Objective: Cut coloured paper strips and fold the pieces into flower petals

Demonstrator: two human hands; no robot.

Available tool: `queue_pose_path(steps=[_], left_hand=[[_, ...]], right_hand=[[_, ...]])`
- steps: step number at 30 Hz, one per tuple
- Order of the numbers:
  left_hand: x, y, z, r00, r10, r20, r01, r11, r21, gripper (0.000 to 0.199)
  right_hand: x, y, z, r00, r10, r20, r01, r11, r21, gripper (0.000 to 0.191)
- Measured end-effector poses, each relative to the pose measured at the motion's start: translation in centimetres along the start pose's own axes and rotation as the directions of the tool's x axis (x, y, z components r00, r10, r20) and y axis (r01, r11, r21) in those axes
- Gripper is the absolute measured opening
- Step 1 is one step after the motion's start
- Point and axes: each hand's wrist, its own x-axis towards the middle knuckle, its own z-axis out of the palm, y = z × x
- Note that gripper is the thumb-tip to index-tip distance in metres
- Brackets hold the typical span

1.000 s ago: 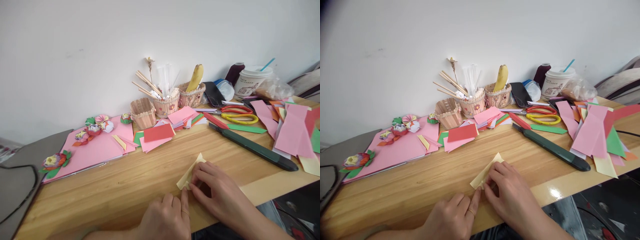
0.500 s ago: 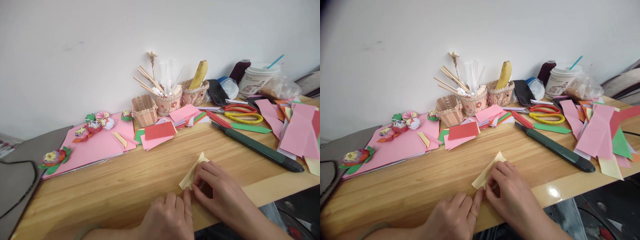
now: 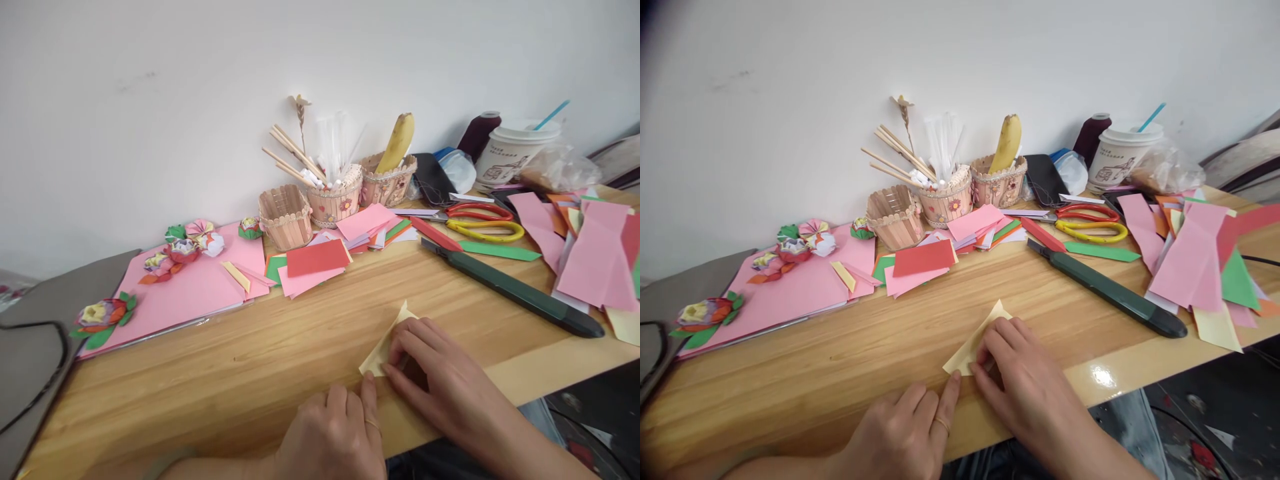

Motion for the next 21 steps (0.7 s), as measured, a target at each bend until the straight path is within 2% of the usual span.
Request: queue_pose_path(steps=[4,7,11,14,18,21], left_hand=[[-0.1,-0.1,-0.3,1.000,0.009,0.024,-0.009,1.000,0.004,0.031],[-0.1,-0.4,-0.4,0.999,0.020,0.048,-0.021,1.000,0.013,0.030],[0.1,-1.1,-0.2,0.979,-0.092,0.181,0.085,0.995,0.049,0.027],[0.5,-1.8,0.2,0.950,-0.177,0.257,0.172,0.984,0.042,0.026],[1.1,-3.0,0.8,0.901,-0.257,0.350,0.281,0.959,-0.021,0.021],[1.2,-3.7,1.0,0.871,-0.251,0.422,0.283,0.959,-0.015,0.018]], right_hand=[[-0.6,0.8,-0.4,0.999,-0.021,0.044,0.020,1.000,0.021,0.010],[-1.1,1.2,-1.0,0.986,-0.137,0.092,0.139,0.990,-0.013,0.017],[-1.7,0.4,-1.8,0.959,-0.242,0.145,0.255,0.964,-0.074,0.022],[-1.6,-1.1,-1.6,0.959,-0.214,0.184,0.231,0.970,-0.078,0.019],[-0.5,-2.5,-1.0,0.959,-0.140,0.246,0.163,0.983,-0.078,0.023],[0.2,-2.5,-1.3,0.945,-0.107,0.309,0.125,0.991,-0.037,0.018]])
